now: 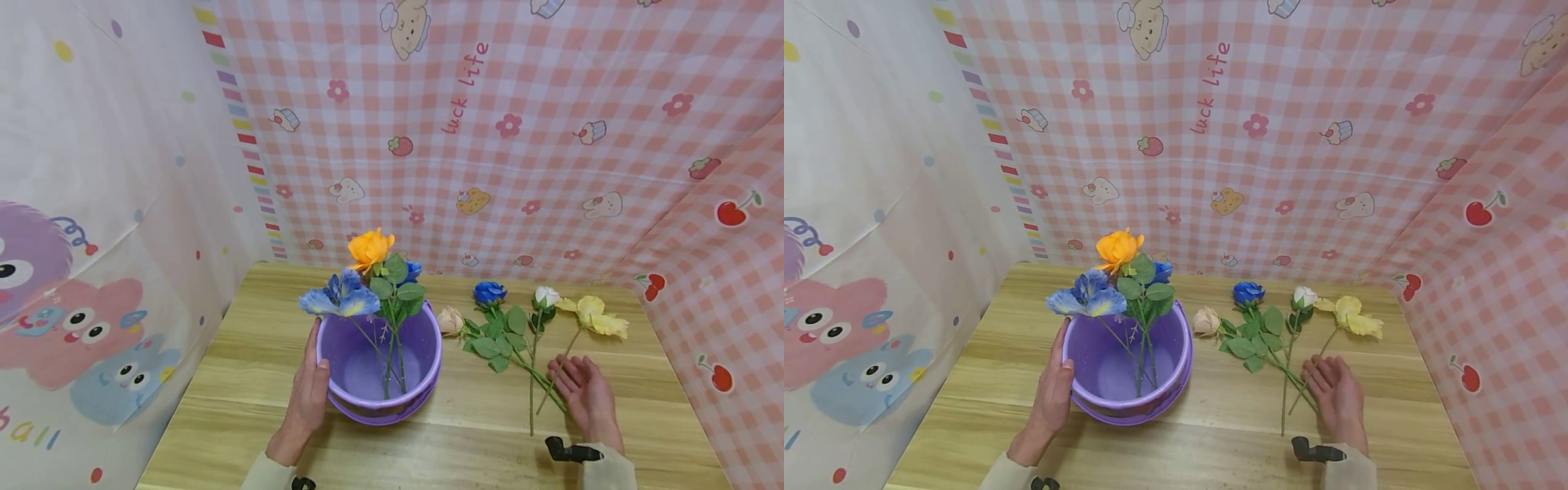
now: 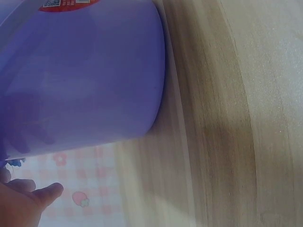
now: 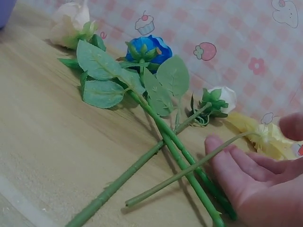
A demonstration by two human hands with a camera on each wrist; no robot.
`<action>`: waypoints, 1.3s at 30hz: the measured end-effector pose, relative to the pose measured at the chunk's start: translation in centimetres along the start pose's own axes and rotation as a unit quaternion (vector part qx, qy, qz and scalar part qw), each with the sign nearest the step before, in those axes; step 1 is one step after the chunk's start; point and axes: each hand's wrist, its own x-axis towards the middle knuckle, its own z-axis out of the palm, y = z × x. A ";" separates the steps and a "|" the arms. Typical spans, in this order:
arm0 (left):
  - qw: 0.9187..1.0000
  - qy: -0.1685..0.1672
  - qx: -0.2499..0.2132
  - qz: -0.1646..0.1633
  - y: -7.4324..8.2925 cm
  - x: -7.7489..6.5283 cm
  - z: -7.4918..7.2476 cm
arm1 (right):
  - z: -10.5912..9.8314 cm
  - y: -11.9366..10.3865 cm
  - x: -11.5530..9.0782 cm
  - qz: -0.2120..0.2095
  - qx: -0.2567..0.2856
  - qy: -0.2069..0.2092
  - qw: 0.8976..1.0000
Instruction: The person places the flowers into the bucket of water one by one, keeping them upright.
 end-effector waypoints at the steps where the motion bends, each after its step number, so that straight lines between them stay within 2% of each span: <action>1: 1.000 0.000 0.000 -0.001 0.0 0.0 0.0 | -0.1 0.0 0.1 -0.001 0.000 -0.004 1.000; 6: 1.000 -0.001 0.001 -0.003 0.0 0.0 0.0 | -0.1 0.0 0.2 -0.006 -0.042 -0.008 0.999; 11: 1.000 -0.001 -0.001 0.000 0.0 0.0 0.0 | 0.1 0.1 0.4 -0.015 -0.120 -0.015 0.993; 16: 1.000 0.000 0.000 -0.001 0.0 -0.1 0.0 | 0.0 0.1 0.5 -0.015 -0.160 -0.027 0.987; 21: 1.000 0.001 0.003 0.001 -0.1 -0.1 0.0 | -0.3 0.1 0.5 -0.007 -0.160 -0.037 0.986; 28: 1.000 0.002 0.005 0.001 -0.1 -0.1 0.1 | -0.5 0.1 0.6 0.004 -0.149 -0.015 0.989; 34: 1.000 0.000 0.005 -0.003 -0.1 -0.1 0.0 | -0.5 0.2 0.7 0.006 -0.173 -0.008 0.985; 39: 1.000 -0.001 0.004 -0.005 0.0 0.0 0.0 | -0.4 0.3 0.5 -0.010 -0.185 -0.020 0.982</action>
